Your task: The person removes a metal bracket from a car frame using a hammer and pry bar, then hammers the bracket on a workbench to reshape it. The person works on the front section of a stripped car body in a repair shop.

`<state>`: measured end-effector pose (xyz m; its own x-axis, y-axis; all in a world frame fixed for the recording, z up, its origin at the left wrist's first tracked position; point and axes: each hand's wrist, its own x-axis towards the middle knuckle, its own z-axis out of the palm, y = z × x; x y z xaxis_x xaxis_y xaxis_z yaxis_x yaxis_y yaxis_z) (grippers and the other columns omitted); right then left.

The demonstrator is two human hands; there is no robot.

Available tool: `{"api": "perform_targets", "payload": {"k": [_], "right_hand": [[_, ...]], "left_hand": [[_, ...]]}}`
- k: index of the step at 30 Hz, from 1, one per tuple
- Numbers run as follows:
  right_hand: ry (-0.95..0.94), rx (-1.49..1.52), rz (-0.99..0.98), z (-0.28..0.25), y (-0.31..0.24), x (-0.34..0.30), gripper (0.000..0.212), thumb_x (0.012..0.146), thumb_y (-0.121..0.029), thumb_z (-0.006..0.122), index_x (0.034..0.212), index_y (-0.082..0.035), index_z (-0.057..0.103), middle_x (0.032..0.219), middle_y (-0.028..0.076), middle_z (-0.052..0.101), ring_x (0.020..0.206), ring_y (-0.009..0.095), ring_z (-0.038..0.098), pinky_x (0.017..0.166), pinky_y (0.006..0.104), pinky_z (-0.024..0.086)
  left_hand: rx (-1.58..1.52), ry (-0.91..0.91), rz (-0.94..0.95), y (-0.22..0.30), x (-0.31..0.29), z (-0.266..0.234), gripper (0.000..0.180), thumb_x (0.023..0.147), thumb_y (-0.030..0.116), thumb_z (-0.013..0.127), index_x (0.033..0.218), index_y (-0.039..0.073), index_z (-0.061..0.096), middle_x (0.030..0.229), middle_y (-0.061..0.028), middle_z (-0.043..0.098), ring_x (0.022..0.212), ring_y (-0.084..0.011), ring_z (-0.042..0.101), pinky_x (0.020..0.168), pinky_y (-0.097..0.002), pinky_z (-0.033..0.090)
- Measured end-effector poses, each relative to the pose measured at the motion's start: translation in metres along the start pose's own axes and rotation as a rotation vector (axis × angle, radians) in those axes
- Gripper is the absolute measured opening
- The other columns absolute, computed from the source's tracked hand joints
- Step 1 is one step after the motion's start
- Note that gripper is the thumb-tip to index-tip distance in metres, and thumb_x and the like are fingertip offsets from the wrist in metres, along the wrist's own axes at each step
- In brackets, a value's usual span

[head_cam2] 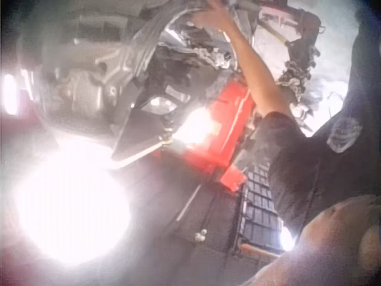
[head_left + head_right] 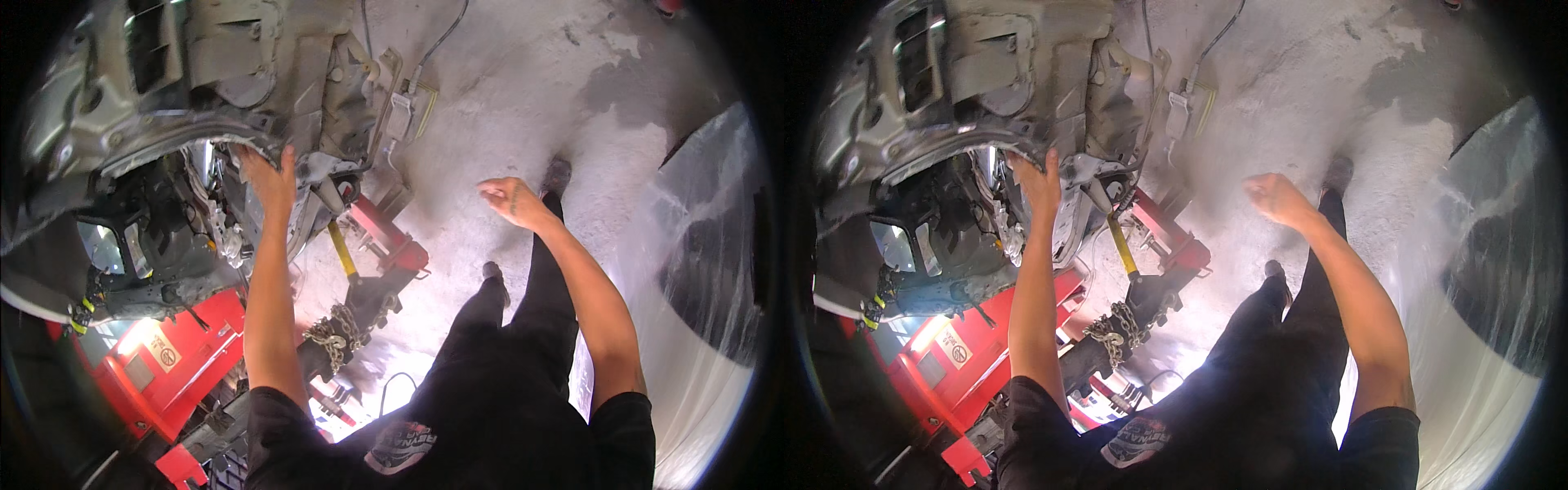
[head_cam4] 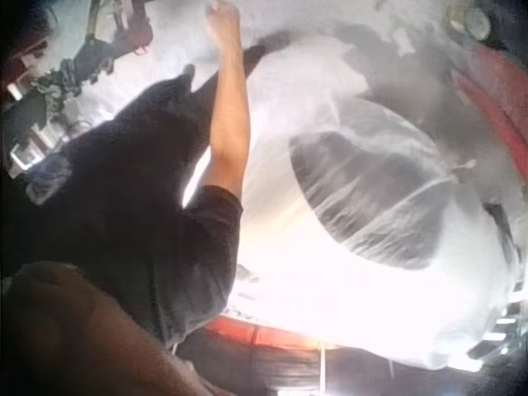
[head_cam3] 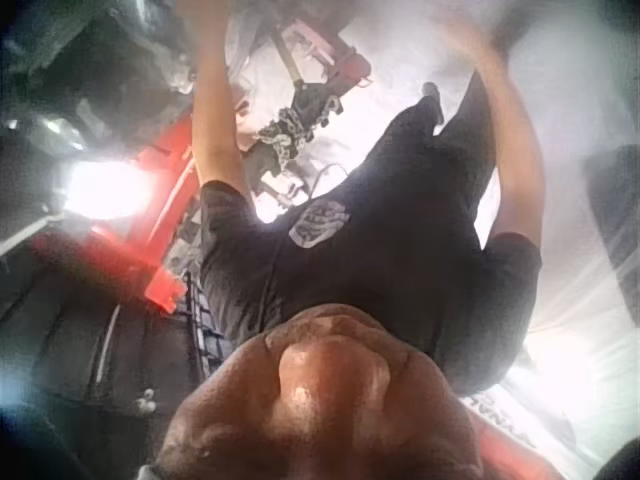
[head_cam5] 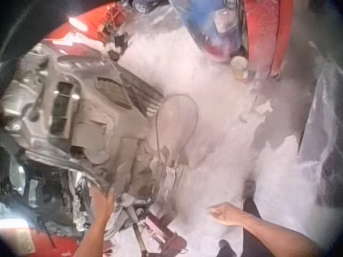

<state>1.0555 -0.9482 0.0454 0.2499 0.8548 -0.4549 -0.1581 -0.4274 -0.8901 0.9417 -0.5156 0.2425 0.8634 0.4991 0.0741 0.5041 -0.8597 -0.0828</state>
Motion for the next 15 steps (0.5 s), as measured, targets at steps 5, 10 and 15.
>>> {"api": "perform_targets", "payload": {"k": [5, 10, 15], "right_hand": [[-0.073, 0.252, -0.16, 0.01, -0.059, 0.105, 0.05, 0.085, -0.001, 0.051, 0.134, 0.001, 0.061, 0.131, 0.024, 0.066, 0.111, 0.029, 0.068, 0.095, 0.0379, 0.053], [-0.176, 0.303, -0.212, 0.075, -0.091, 0.202, 0.059, 0.079, 0.006, 0.048, 0.136, -0.001, 0.06, 0.137, 0.021, 0.063, 0.115, 0.03, 0.066, 0.097, 0.0376, 0.052], [-0.313, 0.547, -0.195, 0.115, -0.102, 0.239, 0.045, 0.081, 0.005, 0.051, 0.125, -0.001, 0.059, 0.119, 0.017, 0.07, 0.104, 0.027, 0.067, 0.09, 0.0363, 0.051]], "left_hand": [[-0.06, 0.0, -0.131, -0.005, -0.011, 0.007, 0.103, 0.096, 0.054, 0.061, 0.154, -0.015, 0.013, 0.161, -0.0355, 0.016, 0.151, -0.0448, 0.019, 0.124, -0.0465, 0.011], [-0.22, -0.002, -0.138, -0.007, -0.007, 0.007, 0.095, 0.095, 0.047, 0.067, 0.15, -0.015, 0.02, 0.153, -0.0312, 0.03, 0.142, -0.0382, 0.032, 0.12, -0.043, 0.018], [-0.409, 0.002, -0.197, 0.001, -0.007, 0.009, 0.085, 0.095, 0.045, 0.068, 0.145, -0.013, 0.031, 0.144, -0.0291, 0.042, 0.133, -0.0364, 0.043, 0.116, -0.0422, 0.026]]}}
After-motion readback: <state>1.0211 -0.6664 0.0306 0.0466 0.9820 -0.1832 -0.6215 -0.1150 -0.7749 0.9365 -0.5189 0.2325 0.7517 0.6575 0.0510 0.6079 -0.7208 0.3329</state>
